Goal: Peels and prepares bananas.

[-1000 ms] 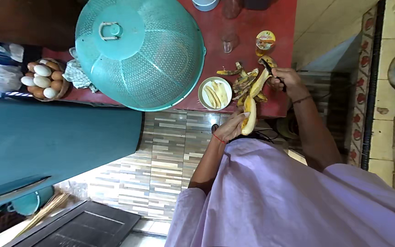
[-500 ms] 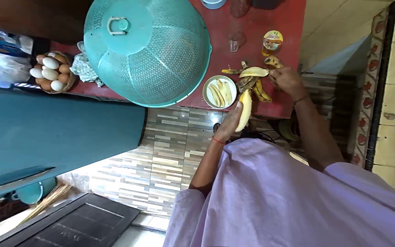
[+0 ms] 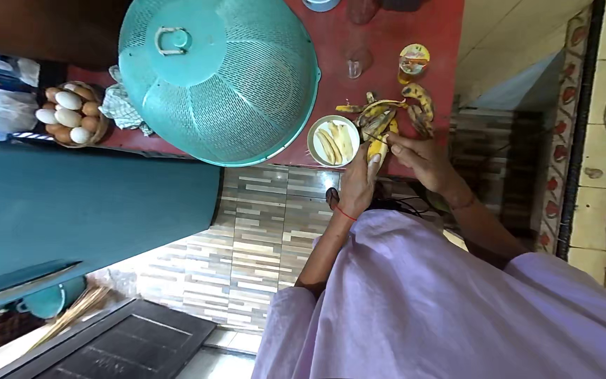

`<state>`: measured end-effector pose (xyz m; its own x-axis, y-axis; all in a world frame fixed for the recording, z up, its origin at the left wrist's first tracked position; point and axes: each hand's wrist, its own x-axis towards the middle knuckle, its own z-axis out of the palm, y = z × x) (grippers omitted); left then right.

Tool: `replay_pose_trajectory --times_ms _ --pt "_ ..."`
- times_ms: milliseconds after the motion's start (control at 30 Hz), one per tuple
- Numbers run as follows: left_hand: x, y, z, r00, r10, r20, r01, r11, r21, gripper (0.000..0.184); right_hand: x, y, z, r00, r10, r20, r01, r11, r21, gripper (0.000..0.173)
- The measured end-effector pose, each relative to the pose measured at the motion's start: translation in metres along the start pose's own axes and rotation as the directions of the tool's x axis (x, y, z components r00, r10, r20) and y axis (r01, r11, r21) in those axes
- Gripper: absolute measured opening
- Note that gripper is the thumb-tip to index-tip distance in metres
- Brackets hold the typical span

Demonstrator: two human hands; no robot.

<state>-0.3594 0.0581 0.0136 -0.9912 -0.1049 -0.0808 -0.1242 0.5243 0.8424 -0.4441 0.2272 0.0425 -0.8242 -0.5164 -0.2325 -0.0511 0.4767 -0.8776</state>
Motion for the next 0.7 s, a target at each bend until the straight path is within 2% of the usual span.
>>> replay_pose_trajectory --times_ms 233,300,333,400,467,567,700 --pt "0.000 -0.003 0.013 0.988 0.092 -0.127 -0.052 0.957 0.285 0.047 -0.007 -0.002 0.011 0.996 0.023 -0.089 -0.024 1.000 -0.015 0.041" --pt "0.001 -0.008 0.015 0.979 0.135 -0.149 -0.078 0.937 0.339 0.045 -0.005 0.000 0.012 0.994 0.047 -0.103 -0.040 0.997 0.072 0.038" --pt "0.001 -0.010 0.015 0.975 0.165 -0.152 -0.104 0.932 0.346 0.045 -0.004 0.002 0.012 0.993 0.058 -0.106 -0.039 0.984 0.176 0.036" --pt "0.001 -0.016 0.014 0.967 0.209 -0.148 -0.154 0.935 0.318 0.047 0.002 0.004 0.007 0.992 0.123 0.007 -0.113 0.885 0.452 0.032" --pt "0.000 -0.019 0.013 0.962 0.226 -0.150 -0.184 0.950 0.252 0.052 0.010 0.008 0.000 0.975 0.162 0.152 -0.222 0.730 0.646 0.029" --pt "0.000 -0.024 0.017 0.946 0.261 -0.193 -0.233 0.959 0.159 0.066 0.015 0.012 -0.003 0.945 0.165 0.282 -0.323 0.608 0.725 0.025" --pt "0.001 -0.025 0.020 0.917 0.286 -0.278 -0.286 0.957 0.042 0.071 0.020 0.021 0.000 0.915 0.151 0.373 -0.398 0.475 0.785 0.030"
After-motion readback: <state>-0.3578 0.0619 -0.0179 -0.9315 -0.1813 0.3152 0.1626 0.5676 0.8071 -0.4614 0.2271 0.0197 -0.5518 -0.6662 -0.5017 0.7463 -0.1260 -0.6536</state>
